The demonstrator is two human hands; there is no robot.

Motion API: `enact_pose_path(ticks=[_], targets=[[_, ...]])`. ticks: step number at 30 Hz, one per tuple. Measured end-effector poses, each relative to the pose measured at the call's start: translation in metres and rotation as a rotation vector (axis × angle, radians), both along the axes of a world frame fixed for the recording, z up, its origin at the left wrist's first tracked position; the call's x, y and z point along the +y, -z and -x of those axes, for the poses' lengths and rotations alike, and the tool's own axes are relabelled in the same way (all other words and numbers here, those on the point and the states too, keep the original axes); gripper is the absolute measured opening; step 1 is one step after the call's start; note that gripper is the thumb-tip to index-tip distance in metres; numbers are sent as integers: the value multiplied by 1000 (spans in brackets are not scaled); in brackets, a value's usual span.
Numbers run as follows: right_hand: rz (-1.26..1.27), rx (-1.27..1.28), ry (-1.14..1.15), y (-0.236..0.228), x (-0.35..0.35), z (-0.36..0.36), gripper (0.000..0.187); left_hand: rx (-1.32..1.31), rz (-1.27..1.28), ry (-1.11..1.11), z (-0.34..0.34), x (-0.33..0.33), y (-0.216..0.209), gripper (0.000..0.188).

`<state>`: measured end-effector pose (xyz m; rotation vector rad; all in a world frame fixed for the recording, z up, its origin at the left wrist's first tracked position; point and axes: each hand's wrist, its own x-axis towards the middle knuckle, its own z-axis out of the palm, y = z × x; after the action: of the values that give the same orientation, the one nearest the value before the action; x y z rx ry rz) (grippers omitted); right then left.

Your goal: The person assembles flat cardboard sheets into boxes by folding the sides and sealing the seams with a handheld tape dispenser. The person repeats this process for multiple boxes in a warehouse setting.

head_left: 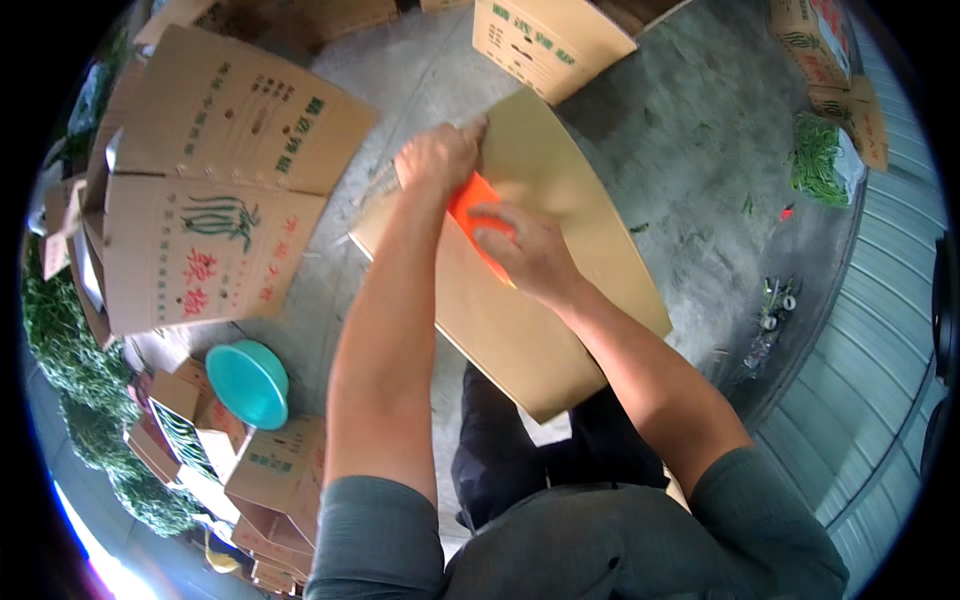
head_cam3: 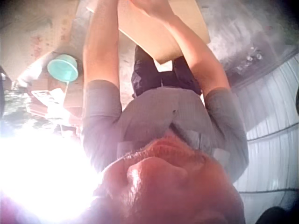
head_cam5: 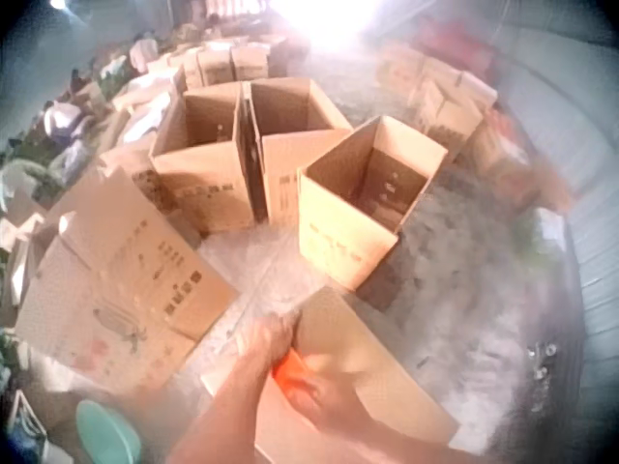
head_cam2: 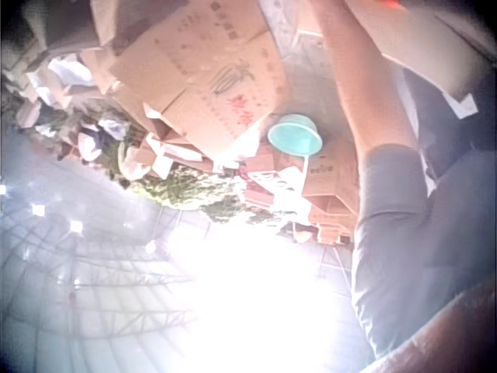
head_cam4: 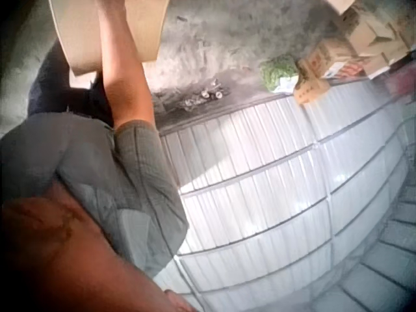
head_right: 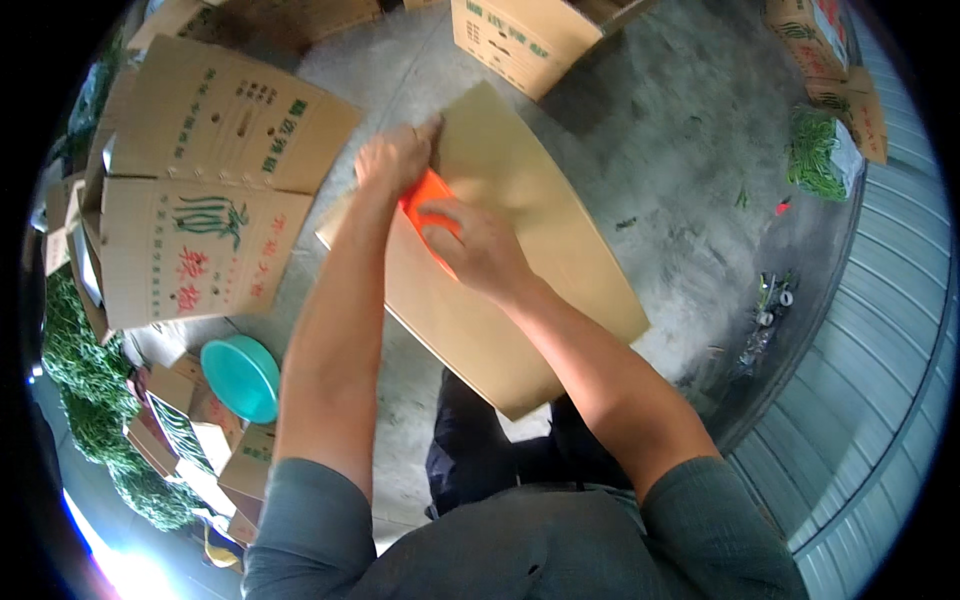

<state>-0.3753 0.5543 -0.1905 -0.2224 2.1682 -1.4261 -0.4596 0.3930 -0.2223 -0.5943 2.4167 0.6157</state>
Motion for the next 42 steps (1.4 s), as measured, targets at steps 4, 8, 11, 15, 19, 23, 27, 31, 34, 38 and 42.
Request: enact_pose_path(ticks=[4, 8, 11, 15, 19, 23, 27, 31, 34, 38, 42], targets=[[9, -282, 8, -28, 5, -9, 38, -39, 59, -54, 4, -8, 11, 80], [-15, 20, -71, -11, 87, -91, 31, 30, 137, -26, 2, -5, 22, 82], [-188, -192, -84, -35, 187, -166, 24, 73, 229, -40, 0, 6, 27, 82], [-352, -297, -117, -34, 346, -294, 29, 136, 296, -39, -5, 3, 37, 85], [-498, -366, -114, 47, 389, -337, 32, 399, 401, -3, -24, -11, 65, 78], [-790, -73, -253, 191, 298, -292, 20, 899, 570, 336, -62, 57, 75, 60], [-680, 40, -124, 180, 305, -305, 34, 703, 166, 534, -181, 157, 58, 71], [-526, -267, 70, 61, 348, -286, 55, 760, -272, 233, -291, 223, -1, 74], [-399, -310, 40, -38, 349, -243, 61, 528, -353, -109, -318, 244, -50, 67], [-307, -135, -368, -108, 296, -177, 65, 20, -724, -500, -319, 216, -36, 45], [-332, -121, -766, -129, 215, -109, 64, -130, -1504, -945, -322, 161, -49, 24]])
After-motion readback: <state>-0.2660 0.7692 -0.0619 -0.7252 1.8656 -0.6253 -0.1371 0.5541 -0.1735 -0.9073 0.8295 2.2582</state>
